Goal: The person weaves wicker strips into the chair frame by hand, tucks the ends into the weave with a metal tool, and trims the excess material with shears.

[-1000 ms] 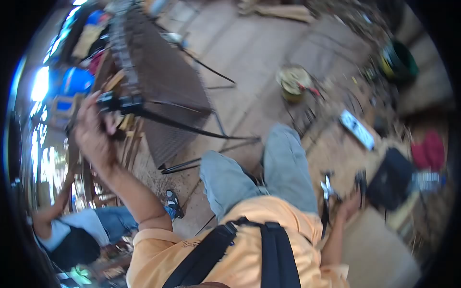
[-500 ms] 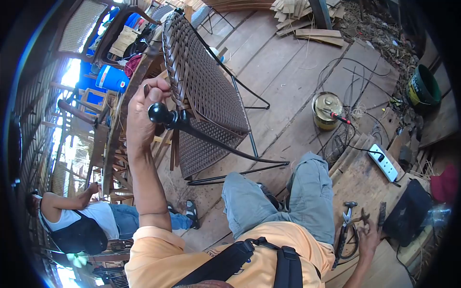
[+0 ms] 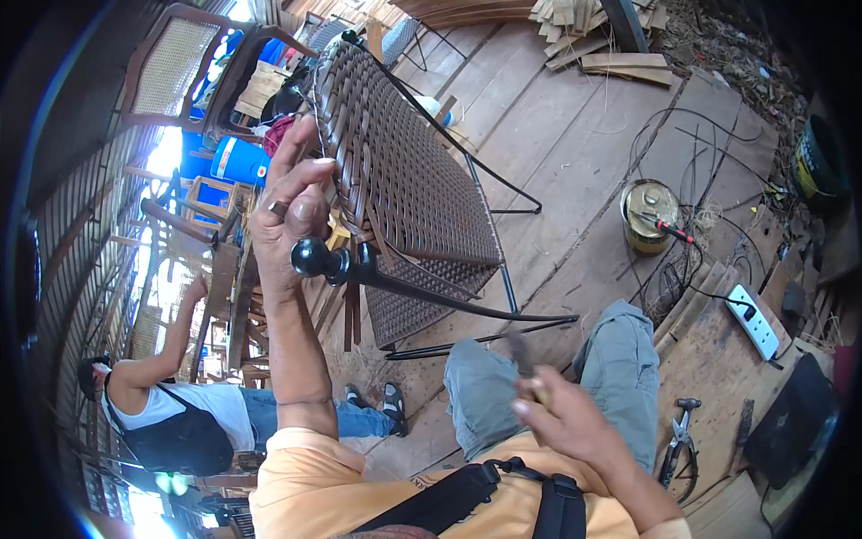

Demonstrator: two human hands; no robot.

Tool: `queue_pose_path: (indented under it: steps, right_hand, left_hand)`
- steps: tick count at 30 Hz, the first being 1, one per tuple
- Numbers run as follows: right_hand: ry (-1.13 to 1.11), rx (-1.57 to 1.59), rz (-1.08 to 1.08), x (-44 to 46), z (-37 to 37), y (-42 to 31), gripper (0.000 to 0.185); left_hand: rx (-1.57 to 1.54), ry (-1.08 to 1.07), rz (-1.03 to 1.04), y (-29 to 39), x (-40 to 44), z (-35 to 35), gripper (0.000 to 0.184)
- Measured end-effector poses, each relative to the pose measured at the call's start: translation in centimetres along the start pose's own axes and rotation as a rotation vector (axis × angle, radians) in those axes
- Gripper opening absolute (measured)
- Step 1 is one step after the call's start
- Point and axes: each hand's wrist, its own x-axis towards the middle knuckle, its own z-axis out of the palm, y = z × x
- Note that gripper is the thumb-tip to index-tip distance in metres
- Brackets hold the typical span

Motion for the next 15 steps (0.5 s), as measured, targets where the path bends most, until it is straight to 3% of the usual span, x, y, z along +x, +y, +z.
queue_pose_path:
  steps: [3, 6, 10, 15]
  right_hand:
    - [0.076, -0.389, -0.230, 1.9, 2.4, -5.7, 0.032]
    - [0.157, -0.497, -0.298, 3.0, 3.6, -7.8, 0.034]
    - [0.287, -0.424, -0.389, 3.1, 4.5, -8.4, 0.034]
    - [0.332, -0.402, -0.450, 3.7, 4.4, -8.9, 0.038]
  left_hand:
    - [0.004, -0.142, 0.035, 1.0, 1.2, -0.2, 0.036]
    - [0.122, -0.313, -0.017, 1.5, 2.1, -0.7, 0.032]
    - [0.238, -0.520, 0.069, 1.3, 3.3, -1.9, 0.029]
    - [0.254, -0.610, 0.018, 2.0, 3.9, -2.3, 0.028]
